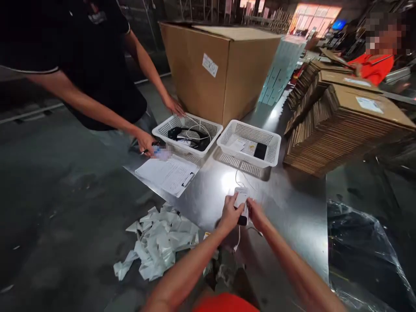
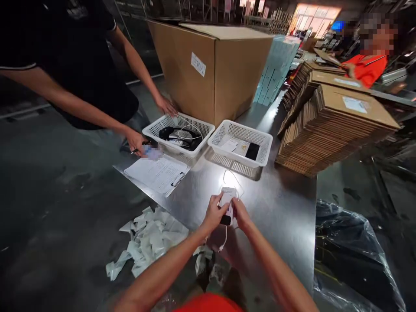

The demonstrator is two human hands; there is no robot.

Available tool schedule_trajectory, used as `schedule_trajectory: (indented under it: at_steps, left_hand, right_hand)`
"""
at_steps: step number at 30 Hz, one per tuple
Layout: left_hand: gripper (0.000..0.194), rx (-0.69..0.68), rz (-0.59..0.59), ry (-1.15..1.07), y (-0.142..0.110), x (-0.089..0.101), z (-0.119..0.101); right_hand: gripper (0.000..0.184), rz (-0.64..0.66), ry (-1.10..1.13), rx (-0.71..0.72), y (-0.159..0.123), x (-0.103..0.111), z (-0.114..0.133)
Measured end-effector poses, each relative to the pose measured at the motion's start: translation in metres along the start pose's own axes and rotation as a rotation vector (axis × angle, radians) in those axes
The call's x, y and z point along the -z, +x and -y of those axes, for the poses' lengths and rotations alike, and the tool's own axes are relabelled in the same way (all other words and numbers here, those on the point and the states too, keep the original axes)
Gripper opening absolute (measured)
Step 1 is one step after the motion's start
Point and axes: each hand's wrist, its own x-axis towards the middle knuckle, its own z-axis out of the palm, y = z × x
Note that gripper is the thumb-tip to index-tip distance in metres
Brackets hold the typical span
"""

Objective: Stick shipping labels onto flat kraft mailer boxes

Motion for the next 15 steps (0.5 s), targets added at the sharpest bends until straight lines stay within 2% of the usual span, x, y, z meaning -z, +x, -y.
schedule_trajectory:
  at_steps: [3,5,7,9,11,13,15]
  left_hand:
    - [0.050,-0.100,-0.027,0.113,-0.018,-0.041,-0.010]
    - [0.052,-0.174,-0.029,0.135,-0.024,-0.070,-0.023]
    - [0.053,-0.226,-0.016,0.121,-0.019,-0.094,-0.041]
    - [0.056,-0.273,0.038,0.044,-0.002,-0.110,-0.062]
    - [0.056,-0.328,0.076,-0.067,0.027,-0.117,-0.081]
    - [0.051,-0.356,0.028,-0.126,0.064,-0.119,-0.093]
    - [0.047,-0.358,-0.054,-0.074,0.102,-0.120,-0.095]
  right_hand:
    - [0.059,0.043,-0.040,0.062,-0.017,0.027,0.019]
    - [0.052,-0.002,-0.108,0.137,-0.022,0.047,0.038]
    - [0.049,-0.059,-0.172,0.166,-0.021,0.068,0.066]
    - [0.051,-0.076,-0.170,0.165,-0.016,0.088,0.101]
    - [0.053,-0.078,-0.134,0.160,-0.009,0.105,0.143]
    - [0.052,-0.082,-0.084,0.157,-0.002,0.120,0.185]
    - [0.051,-0.094,-0.047,0.172,0.003,0.132,0.222]
